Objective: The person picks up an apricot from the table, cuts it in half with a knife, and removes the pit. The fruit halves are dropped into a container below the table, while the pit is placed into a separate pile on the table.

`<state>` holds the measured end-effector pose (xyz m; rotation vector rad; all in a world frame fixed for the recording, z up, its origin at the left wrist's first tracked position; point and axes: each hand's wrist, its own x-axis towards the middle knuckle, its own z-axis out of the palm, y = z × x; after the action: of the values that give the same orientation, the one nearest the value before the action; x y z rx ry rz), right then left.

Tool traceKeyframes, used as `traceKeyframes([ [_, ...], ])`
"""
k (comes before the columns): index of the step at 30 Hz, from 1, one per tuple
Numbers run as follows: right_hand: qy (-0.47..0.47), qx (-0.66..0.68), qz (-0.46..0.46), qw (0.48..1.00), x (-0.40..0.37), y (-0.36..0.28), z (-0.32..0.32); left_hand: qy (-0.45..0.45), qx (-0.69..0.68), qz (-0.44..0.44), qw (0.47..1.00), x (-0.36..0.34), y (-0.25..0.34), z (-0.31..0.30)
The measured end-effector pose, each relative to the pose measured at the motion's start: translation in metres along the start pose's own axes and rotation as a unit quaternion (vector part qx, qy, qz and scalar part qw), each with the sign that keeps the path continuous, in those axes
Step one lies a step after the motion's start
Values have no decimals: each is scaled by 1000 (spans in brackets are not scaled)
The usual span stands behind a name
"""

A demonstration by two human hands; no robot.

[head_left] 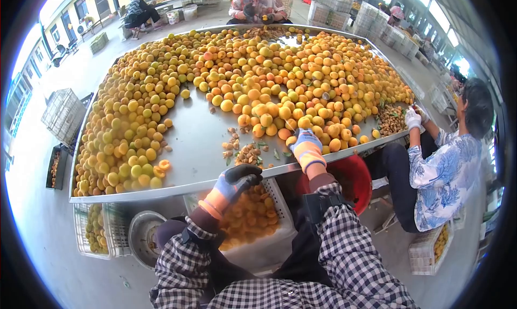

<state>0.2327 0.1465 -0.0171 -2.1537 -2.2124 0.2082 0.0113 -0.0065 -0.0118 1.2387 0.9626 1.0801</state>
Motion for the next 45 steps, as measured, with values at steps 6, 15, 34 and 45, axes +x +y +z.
traceKeyframes([
  [6,-89,526,-65,844,-24,-16,-10,109,-51,63,991,9,-11,-4],
  [15,-250,593,-124,756,-68,-68,-13,142,44,133,980,10,-3,-17],
  [34,-45,712,-269,647,-91,-95,2,217,-143,79,962,5,-1,-9],
  [45,75,386,-382,836,-103,-73,-20,210,-75,126,967,1,14,-33],
])
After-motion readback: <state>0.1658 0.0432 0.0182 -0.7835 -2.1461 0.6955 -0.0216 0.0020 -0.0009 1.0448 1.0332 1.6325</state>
